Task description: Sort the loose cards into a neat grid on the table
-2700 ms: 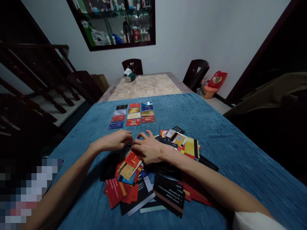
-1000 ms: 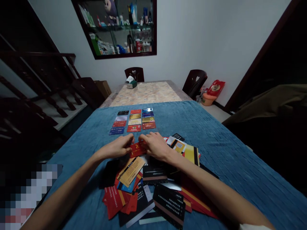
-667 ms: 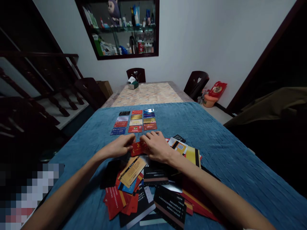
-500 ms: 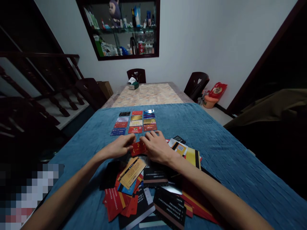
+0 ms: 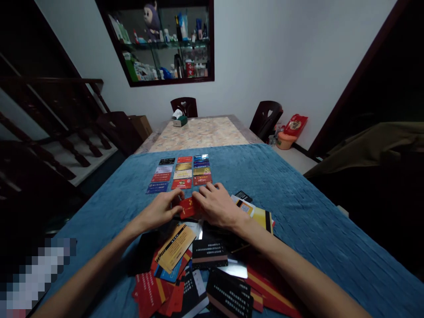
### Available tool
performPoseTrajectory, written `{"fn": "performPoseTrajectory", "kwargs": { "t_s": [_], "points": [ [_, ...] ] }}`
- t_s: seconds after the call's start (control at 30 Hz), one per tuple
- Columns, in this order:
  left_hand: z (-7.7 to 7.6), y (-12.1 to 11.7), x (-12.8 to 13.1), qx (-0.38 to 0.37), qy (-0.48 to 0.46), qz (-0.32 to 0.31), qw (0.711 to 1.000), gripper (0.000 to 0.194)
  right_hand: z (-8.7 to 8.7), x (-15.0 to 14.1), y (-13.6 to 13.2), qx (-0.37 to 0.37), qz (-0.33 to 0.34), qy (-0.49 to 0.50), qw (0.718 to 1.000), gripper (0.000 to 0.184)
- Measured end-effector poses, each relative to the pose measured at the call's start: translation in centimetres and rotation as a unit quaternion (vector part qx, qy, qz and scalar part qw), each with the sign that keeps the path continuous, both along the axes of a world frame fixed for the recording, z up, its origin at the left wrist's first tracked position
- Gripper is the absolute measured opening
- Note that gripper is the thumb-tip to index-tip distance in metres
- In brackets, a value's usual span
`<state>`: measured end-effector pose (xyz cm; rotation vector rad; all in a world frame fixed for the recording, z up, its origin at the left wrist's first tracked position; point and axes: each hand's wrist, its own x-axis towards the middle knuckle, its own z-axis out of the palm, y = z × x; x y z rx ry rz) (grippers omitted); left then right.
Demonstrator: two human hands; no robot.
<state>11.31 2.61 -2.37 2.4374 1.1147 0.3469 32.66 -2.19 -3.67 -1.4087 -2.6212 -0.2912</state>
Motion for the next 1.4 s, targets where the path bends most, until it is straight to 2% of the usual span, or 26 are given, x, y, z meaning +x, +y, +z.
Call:
{"fn": "performPoseTrajectory", "kwargs": {
  "t_s": [0.2, 0.4, 0.6, 0.73, 0.87, 1.03, 1.2, 1.4],
  "points": [
    [-0.4, -0.6, 0.3, 0.064, 0.001, -0.007, 0.998, 0.026, 0.6, 1.3, 0.4, -0.020, -0.014, 0.024, 0.999, 0.043],
    [-0.7, -0.8, 1.2, 0.112, 0.004, -0.022, 0.993, 0.048, 1.6, 2.9, 0.8, -0.036, -0.022, 0.033, 0.999, 0.043],
    [0.1, 0.6, 3.4, 0.135, 0.027, -0.045, 0.989, 0.045, 2.0, 5.2, 2.5, -0.044, -0.019, 0.030, 0.998, 0.048],
    [0.8, 3.2, 5.4, 0.167, 0.046, -0.063, 0.983, 0.037, 1.9, 7.3, 5.0, -0.043, -0.019, 0.036, 0.998, 0.050],
    [0.9, 6.9, 8.1, 0.165, 0.069, -0.047, 0.983, 0.031, 1.5, 9.4, 8.2, -0.031, -0.033, 0.052, 0.998, 0.047],
    [0.3, 11.7, 11.3, 0.167, 0.072, -0.034, 0.983, 0.027, 0.9, 11.6, 12.3, -0.043, -0.066, 0.058, 0.995, 0.042],
    [-0.5, 16.8, 13.7, 0.160, 0.088, -0.032, 0.983, 0.032, 0.4, 13.3, 16.2, -0.048, -0.095, 0.074, 0.992, 0.026],
    [-1.3, 21.4, 15.8, 0.122, 0.099, 0.005, 0.988, 0.039, -1.1, 14.3, 21.0, -0.062, -0.143, 0.062, 0.986, 0.034]
  ]
}}
